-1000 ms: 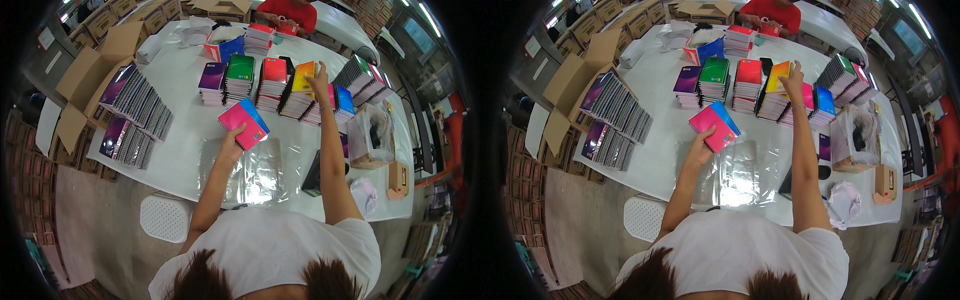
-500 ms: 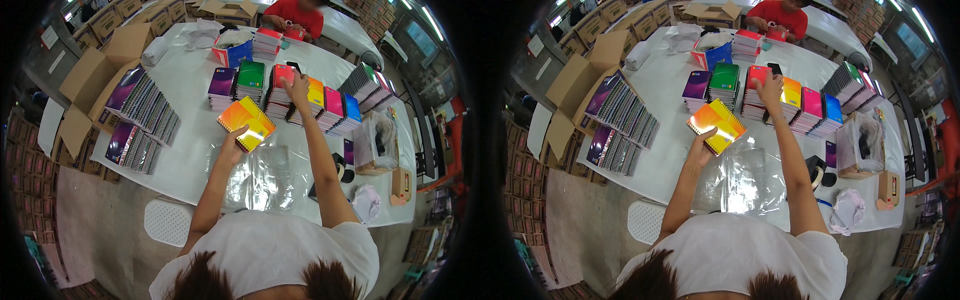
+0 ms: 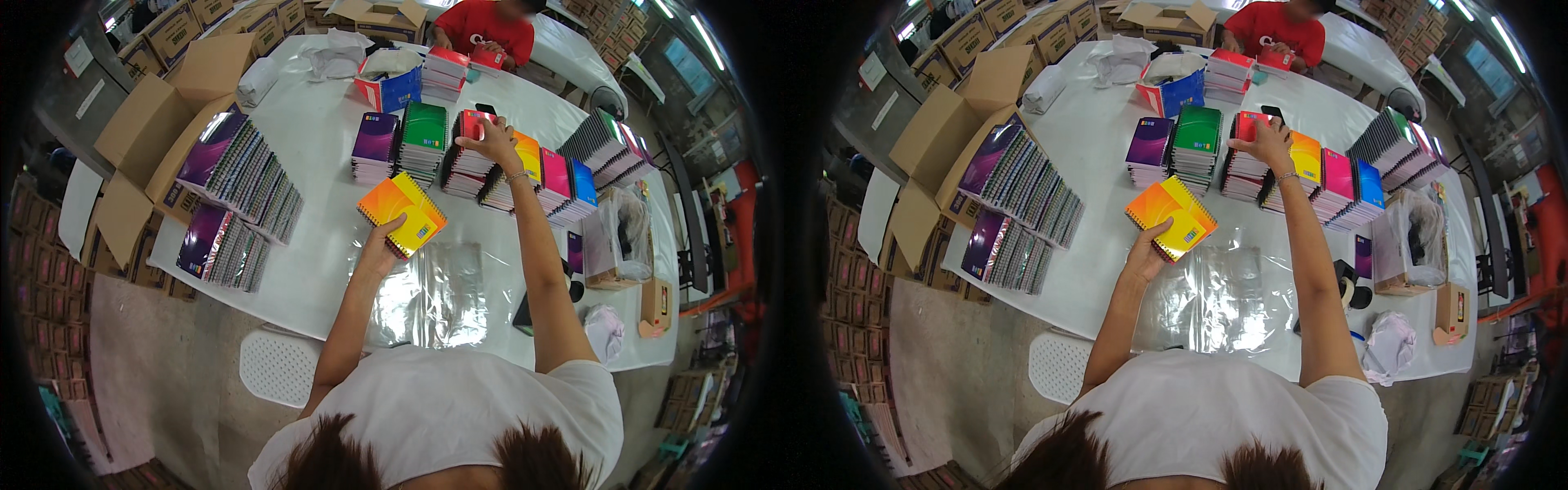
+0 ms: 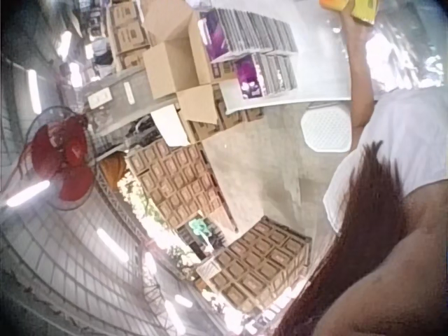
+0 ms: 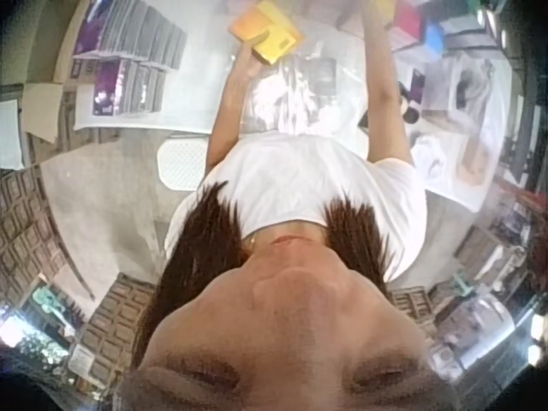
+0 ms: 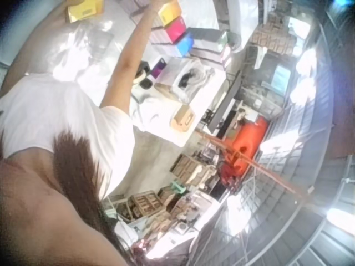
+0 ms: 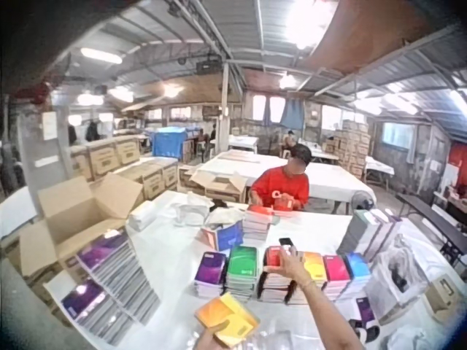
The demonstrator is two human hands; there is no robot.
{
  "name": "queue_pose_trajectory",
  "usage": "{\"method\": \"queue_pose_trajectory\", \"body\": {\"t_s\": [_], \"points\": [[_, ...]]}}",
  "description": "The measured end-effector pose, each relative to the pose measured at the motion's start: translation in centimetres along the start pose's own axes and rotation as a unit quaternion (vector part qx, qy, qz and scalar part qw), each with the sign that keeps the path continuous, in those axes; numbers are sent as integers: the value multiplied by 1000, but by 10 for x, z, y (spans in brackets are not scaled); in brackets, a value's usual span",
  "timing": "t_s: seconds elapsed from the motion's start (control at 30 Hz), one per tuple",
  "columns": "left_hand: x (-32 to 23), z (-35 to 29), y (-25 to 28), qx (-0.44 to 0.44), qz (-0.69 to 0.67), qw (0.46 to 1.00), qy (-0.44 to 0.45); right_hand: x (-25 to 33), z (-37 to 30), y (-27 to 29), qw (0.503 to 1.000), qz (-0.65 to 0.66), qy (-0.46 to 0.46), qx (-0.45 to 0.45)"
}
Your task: The person picks up notebooks of different colors from stacks on a table, stacks them together, and places the stack into a plastic bag. They then seal the bag using adhesive tape from a dispenser and place the packaged notebooks onto a stack of similar packages.
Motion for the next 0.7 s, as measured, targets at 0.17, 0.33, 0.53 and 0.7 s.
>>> {"method": "queue_pose_trajectory", "body": {"t_s": [0.17, 0.33, 0.53, 0.7], "points": [[-8, 0, 0, 10, -8, 1000, 24, 16, -10, -11, 995, -90, 42, -30], [-10, 8, 7, 17, -10, 999, 38, 11, 7, -13, 996, -60, 70, 1], [-13, 12, 0, 45, -11, 998, 45, -9, 22, 5, 996, -4, 90, 6], [-27, 8, -11, 64, -23, 997, 42, 14, 11, 60, 989, 101, 66, -84]]}}
Point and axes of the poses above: each hand's wrist, its own z-axis towards the middle knuckle, its own y-axis out of the back of the hand, x = y × z, the point moved 5 cm from there along z, towards the middle knuckle, and after that the axes turned 4 degrees about -x, right-handed, at the moved point
